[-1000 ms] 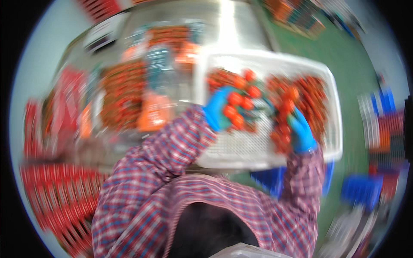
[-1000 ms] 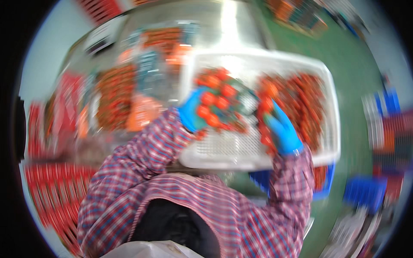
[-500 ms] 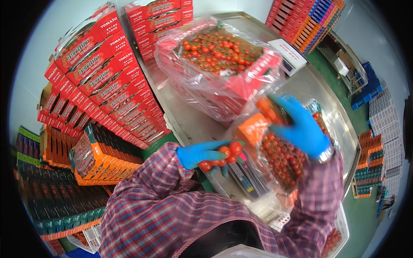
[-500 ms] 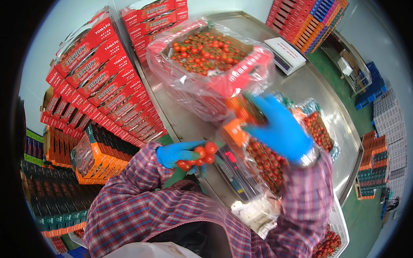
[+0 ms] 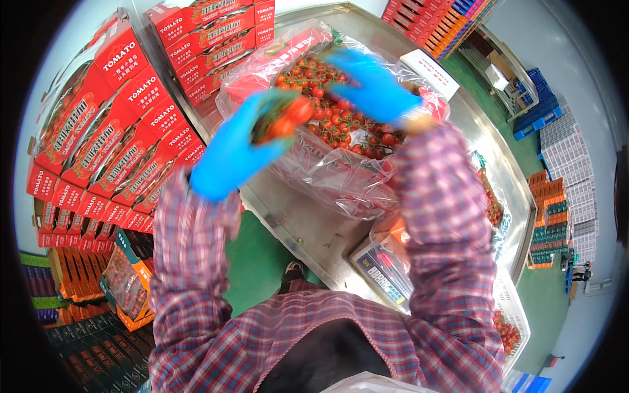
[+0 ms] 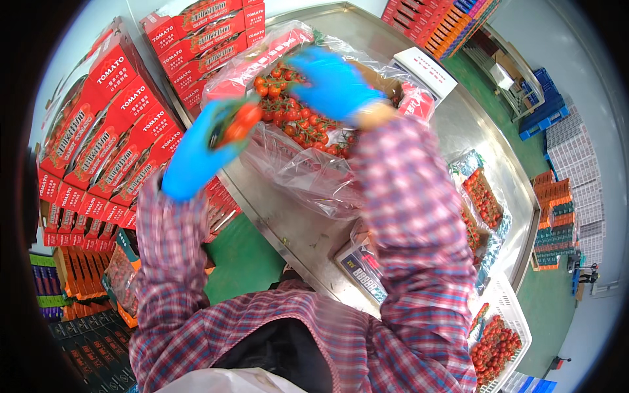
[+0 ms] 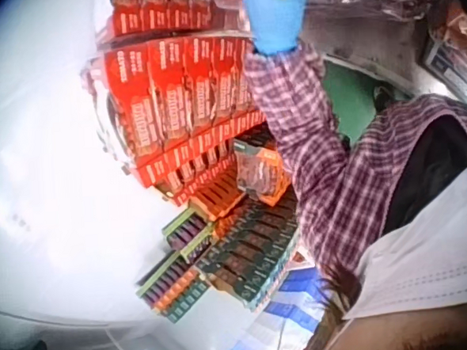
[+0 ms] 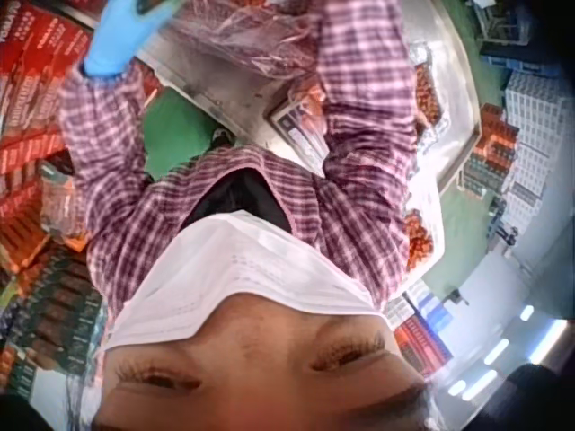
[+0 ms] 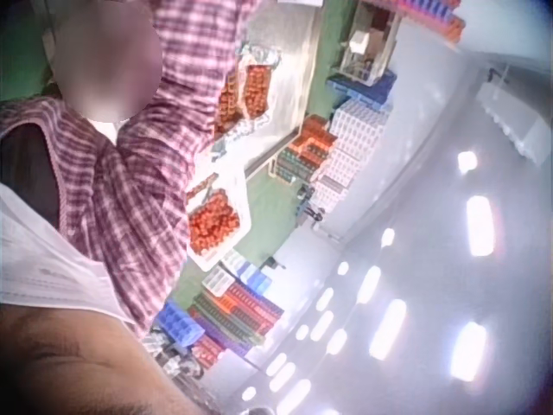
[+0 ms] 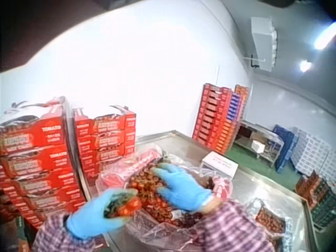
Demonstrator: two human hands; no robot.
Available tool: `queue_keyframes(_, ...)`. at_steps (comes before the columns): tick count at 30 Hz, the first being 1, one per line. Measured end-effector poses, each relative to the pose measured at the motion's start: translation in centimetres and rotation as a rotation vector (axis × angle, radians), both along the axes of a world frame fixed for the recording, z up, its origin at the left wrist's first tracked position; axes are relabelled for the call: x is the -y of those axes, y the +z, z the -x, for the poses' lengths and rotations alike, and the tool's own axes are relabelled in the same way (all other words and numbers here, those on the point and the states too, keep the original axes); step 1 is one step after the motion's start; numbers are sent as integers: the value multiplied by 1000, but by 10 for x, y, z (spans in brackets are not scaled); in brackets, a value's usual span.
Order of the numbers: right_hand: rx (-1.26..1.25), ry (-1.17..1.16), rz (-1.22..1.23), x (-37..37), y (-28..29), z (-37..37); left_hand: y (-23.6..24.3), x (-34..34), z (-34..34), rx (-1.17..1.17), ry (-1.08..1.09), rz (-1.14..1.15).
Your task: The person uses shears to cut cherry tomato clusters from larger vines in a white basket. They place the cut clusters into clear plastic bags, seal them, and set the bags aside. The person repeats this process with multiple clusters, occasionally moving the shears and adjusting the tomatoes in the basket.
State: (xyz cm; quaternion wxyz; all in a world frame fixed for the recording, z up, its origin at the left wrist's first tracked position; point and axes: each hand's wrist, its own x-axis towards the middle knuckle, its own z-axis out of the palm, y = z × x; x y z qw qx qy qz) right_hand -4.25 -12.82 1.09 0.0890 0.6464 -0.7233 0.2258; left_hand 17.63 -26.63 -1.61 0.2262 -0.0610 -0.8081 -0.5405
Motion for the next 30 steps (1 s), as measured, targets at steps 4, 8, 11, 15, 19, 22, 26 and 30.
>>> queue_keyframes(4,227,-168,131,-126,51,-15,2,10,113,108,-117,672)
queue_keyframes(8,394,-440,58,-238,45,-58,-29,-1,160,370,-112,1410)
queue_keyframes(11,529,-591,146,-316,26,-98,-57,-5,167,399,21,1344)
queue_keyframes(15,783,-1006,416,-403,-10,-167,-92,4,183,-173,186,1435)
queue_keyframes(19,893,-1061,448,-467,-50,-256,-128,46,226,-27,37,1389)
queue_keyframes(22,924,-1045,410,-492,-73,-305,-157,106,264,51,152,1474)
queue_keyframes(26,1032,-1058,271,-587,-83,-350,-167,168,301,328,-58,1323)
queue_keyframes(30,778,-1527,-209,-777,-106,-349,-91,95,270,432,78,1123)
